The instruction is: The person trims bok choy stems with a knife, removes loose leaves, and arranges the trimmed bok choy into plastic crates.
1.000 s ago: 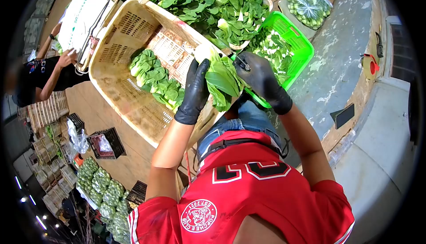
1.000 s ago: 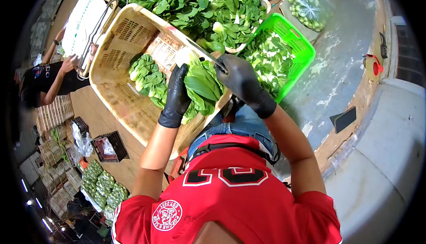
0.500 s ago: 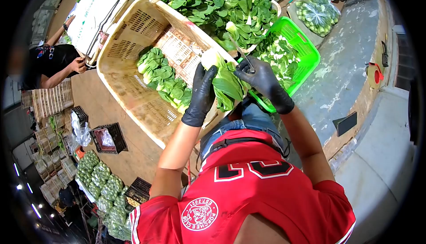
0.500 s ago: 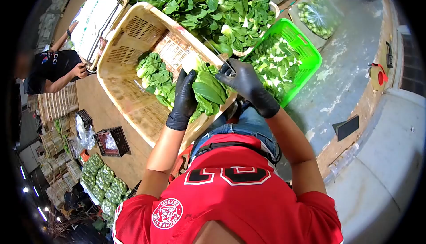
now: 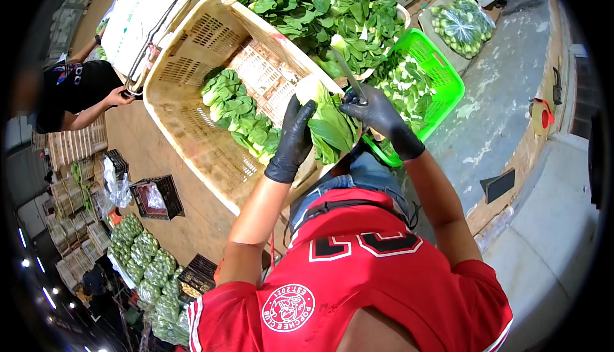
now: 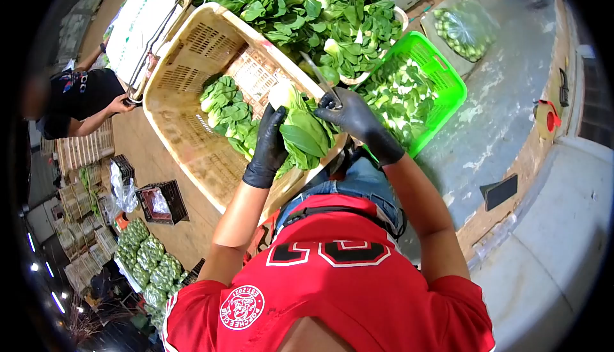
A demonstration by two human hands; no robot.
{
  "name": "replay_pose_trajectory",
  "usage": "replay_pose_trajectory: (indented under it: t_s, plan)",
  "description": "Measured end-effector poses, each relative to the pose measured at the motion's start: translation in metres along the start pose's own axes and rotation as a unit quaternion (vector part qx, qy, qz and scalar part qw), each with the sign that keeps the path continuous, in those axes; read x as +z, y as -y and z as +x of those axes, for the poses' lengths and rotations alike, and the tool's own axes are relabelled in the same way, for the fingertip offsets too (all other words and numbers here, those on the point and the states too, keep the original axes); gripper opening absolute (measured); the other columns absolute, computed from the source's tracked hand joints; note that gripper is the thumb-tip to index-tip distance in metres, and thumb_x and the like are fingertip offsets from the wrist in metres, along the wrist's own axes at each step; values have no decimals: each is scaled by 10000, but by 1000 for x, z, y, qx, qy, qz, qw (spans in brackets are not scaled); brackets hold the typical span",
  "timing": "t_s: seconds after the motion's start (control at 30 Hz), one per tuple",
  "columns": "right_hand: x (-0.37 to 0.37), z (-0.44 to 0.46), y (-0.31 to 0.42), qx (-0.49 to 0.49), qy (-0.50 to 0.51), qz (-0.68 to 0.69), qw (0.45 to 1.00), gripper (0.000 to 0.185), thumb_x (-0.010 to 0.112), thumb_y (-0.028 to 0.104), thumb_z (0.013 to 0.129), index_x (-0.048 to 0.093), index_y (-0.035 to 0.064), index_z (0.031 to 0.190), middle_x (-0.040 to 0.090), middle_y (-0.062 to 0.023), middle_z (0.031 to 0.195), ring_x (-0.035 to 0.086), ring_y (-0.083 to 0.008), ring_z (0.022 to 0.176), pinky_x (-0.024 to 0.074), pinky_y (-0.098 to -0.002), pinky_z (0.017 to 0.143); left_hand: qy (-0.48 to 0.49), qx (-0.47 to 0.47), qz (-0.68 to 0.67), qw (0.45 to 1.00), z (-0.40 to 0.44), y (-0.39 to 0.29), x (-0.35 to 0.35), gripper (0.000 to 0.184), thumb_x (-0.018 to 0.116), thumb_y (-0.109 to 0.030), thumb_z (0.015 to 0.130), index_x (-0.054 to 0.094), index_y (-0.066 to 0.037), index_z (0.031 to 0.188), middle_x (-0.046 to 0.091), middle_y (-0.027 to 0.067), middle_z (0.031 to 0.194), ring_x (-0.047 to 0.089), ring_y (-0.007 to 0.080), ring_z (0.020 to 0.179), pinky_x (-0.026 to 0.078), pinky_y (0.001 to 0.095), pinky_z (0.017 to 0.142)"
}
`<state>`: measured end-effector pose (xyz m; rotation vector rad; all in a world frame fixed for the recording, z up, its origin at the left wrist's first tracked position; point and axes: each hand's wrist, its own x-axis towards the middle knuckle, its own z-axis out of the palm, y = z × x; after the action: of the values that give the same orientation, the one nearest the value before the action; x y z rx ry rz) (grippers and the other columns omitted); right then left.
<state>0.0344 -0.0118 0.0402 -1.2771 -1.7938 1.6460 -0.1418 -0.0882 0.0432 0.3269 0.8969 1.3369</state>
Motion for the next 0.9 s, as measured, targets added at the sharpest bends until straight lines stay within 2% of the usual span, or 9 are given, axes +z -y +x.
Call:
replay_pose_trajectory:
  t_s: [0.17,0.4,0.5,0.57,0.6,0.7,0.77,0.8,0.9]
  plan:
    - [7,1,-19,-55,-45,-92,993,237,658,173,749,575,-2,885,589,-169,768,571,-249,674,450,-355,626,-27,-4,26,999,3,11,-12,502,575,-205,851,372,-37,1278,506,109,1162,515,221,1036,426,352,890]
    - [-29,-43,-93,-15,-125,-76,989,133,609,125,781,523,26,799,490,-16,600,454,-94,509,390,-267,460,-156,-69,-17,985,47,5,-53,396,534,-343,884,489,-56,1153,570,93,1001,565,195,893,486,327,792]
    - [-46,-79,-119,150,-136,92,975,103,605,122,773,558,30,773,565,-55,622,487,-108,457,398,-261,417,-68,83,84,991,129,-92,-65,551,470,-515,872,483,-48,1164,572,91,1018,548,176,928,467,315,821]
    - [-48,-96,-108,183,-158,4,970,114,598,135,795,560,28,779,557,-40,597,483,-100,447,397,-251,414,-25,117,15,993,199,-157,-111,553,516,-506,856,486,-39,1150,572,83,1008,537,178,939,431,289,814]
    - [-47,-103,-106,202,-176,7,963,147,598,166,808,567,24,789,554,-32,584,483,-90,454,392,-242,414,-106,196,51,973,191,-172,-107,525,551,-459,849,496,-23,1137,575,92,1013,537,186,939,427,293,810]
    - [-45,-118,-123,215,-194,38,957,190,627,216,797,595,30,817,525,-23,555,457,-87,439,368,-248,402,-259,366,319,835,168,-168,-181,425,628,-305,818,537,15,1082,600,121,982,546,213,901,426,324,794]
    - [-37,-116,-111,269,-182,-8,946,180,574,199,827,603,24,797,535,-27,565,430,-81,418,355,-232,387,-254,365,551,706,141,-119,-302,308,605,-204,772,570,9,992,622,199,881,593,338,810,456,393,732]
    - [-32,-116,-107,286,-176,-11,942,190,573,209,840,618,29,799,505,-9,543,416,-77,413,346,-226,384,-292,233,703,605,101,-96,-327,272,579,-201,755,572,-11,949,612,212,900,582,379,828,461,433,723]
    - [-21,-125,-126,312,-157,-2,937,153,576,183,841,640,44,829,470,-2,527,419,-77,415,336,-233,389,-218,-114,844,476,25,-28,-395,231,508,-179,758,615,-96,946,635,136,922,610,300,893,474,424,769]
